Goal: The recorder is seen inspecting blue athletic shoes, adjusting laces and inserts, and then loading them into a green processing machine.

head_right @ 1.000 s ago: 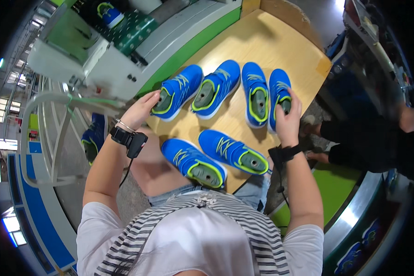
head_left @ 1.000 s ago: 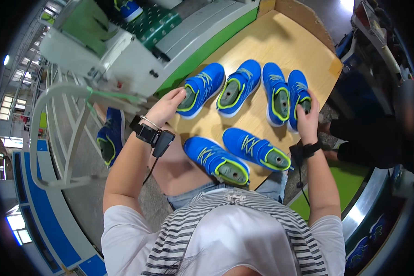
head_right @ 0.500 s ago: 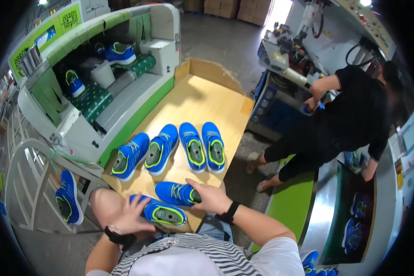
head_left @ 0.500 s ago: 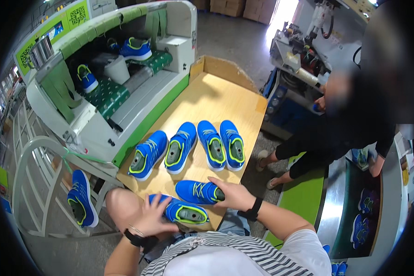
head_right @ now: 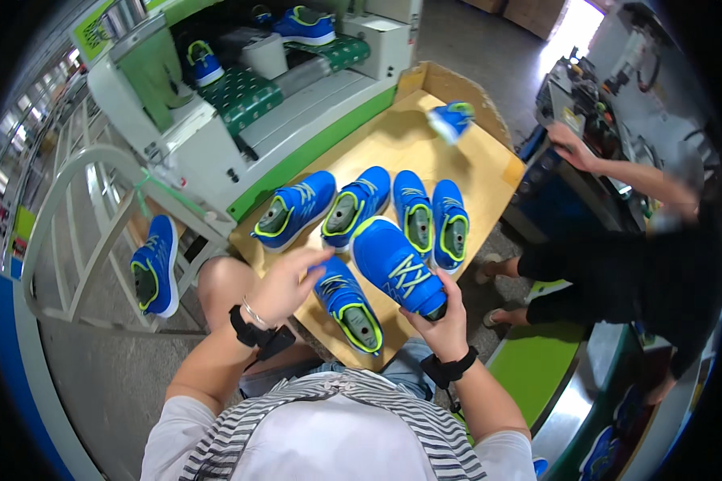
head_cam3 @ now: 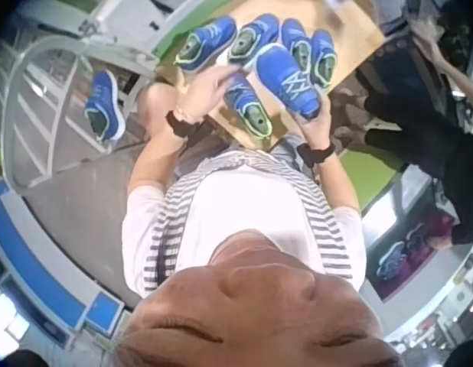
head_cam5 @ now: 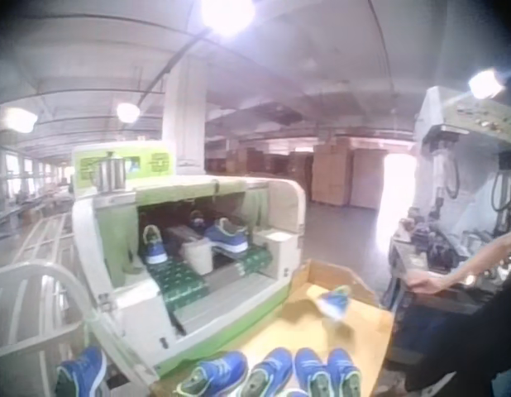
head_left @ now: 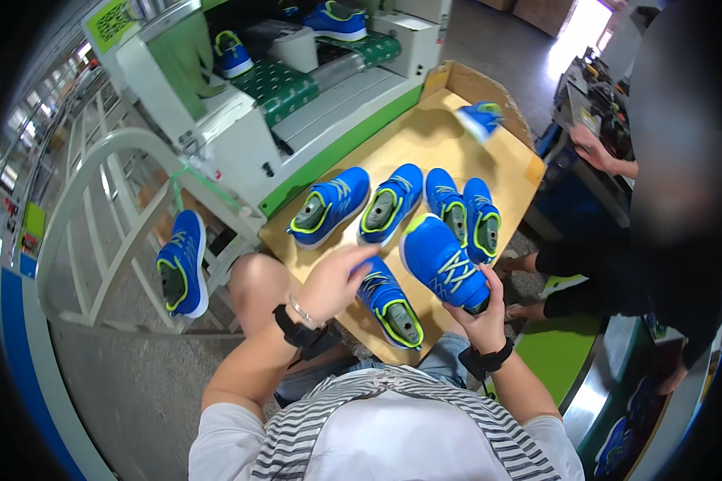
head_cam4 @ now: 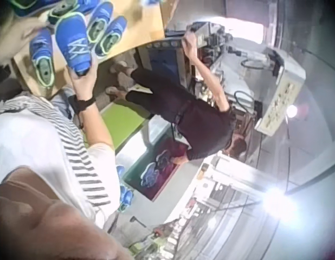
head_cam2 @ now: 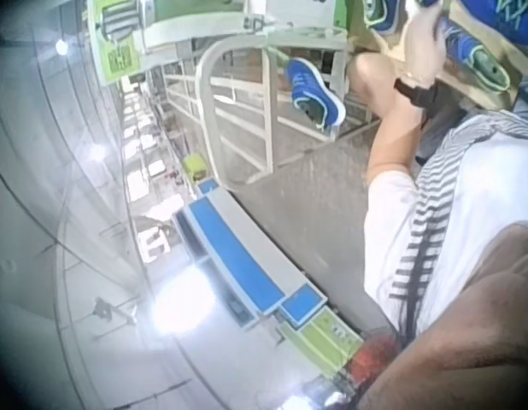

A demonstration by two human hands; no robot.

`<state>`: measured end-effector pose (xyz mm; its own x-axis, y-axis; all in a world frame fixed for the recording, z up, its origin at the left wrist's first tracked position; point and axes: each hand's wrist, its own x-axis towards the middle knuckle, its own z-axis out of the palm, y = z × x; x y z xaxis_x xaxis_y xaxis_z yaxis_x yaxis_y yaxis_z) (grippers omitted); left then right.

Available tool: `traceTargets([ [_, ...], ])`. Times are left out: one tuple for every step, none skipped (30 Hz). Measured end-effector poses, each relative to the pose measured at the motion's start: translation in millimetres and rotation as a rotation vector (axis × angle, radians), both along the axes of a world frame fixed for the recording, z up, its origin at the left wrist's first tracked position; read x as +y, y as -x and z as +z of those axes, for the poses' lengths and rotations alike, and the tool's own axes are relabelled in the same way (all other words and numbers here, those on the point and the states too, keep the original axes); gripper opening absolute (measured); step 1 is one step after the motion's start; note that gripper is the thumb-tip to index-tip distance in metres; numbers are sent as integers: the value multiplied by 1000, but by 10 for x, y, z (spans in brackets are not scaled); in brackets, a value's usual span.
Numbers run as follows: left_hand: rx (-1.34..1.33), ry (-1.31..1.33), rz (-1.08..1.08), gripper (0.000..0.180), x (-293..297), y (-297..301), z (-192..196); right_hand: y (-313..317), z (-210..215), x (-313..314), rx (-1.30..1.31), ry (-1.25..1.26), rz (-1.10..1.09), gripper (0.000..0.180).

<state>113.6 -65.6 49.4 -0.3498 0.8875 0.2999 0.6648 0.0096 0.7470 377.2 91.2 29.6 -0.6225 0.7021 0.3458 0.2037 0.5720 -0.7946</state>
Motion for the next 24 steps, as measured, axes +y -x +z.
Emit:
traceTargets([
  [-150,-3,28,30,54,16,130,-2,-61,-21,40,8,-3,92],
  [-299,-12,59,28,94,39,245,2,-100,-54,81,15,-5,92],
  [-394,-6,70,28,118,45,310,5,-114,-90,69,21,0,92],
  [-396,-5,88,28,128,31,352,6,-113,-122,66,26,17,92],
  [-419,-13,57,27,139,16,386,8,-106,-144,66,22,29,91],
  [-443,-21,26,27,132,-3,419,-2,-95,-166,65,18,40,90],
  [-433,1,8,26,108,-20,468,-26,-64,-174,-3,-7,77,94],
  [-436,2,21,26,87,-43,453,-36,-50,-172,-6,-4,89,94],
  [-377,-26,24,26,75,-49,437,-29,-41,-174,-11,-59,97,94],
  [-318,-53,27,26,66,-54,421,-24,-35,-173,-15,-114,104,93],
  [-279,-84,32,24,57,-56,404,-22,-31,-163,-16,-112,109,93],
  [-280,-82,39,24,45,-57,405,-27,-32,-142,-31,-177,111,93],
  [-225,-96,34,23,30,-58,421,-25,-30,-131,-45,-242,113,93],
  [-170,-108,29,22,15,-59,438,-15,-16,-136,-46,-239,120,93],
  [-172,-107,35,22,5,-61,455,-3,12,-141,-28,-251,105,87],
  [-115,-127,27,20,-4,-65,474,7,40,-146,-11,-263,89,83],
  [-58,-147,18,19,-13,-64,480,7,63,-141,-8,-282,102,84],
  [-58,-144,24,19,-26,-52,479,10,99,-133,-7,-278,108,84],
  [-1,-144,9,18,-39,-39,478,12,140,-120,-23,-351,124,85],
  [57,-144,-6,18,-57,-31,475,13,164,-113,-37,-424,139,86],
  [56,-141,-4,18,-69,-35,475,6,171,-111,-50,-438,143,88],
  [70,-122,3,18,-83,-43,479,6,173,-113,-51,-434,145,88],
  [84,-104,8,18,-97,-51,483,9,174,-115,-52,-458,153,88],
  [83,-100,9,18,-113,-54,487,15,176,-117,-54,-482,160,89],
])
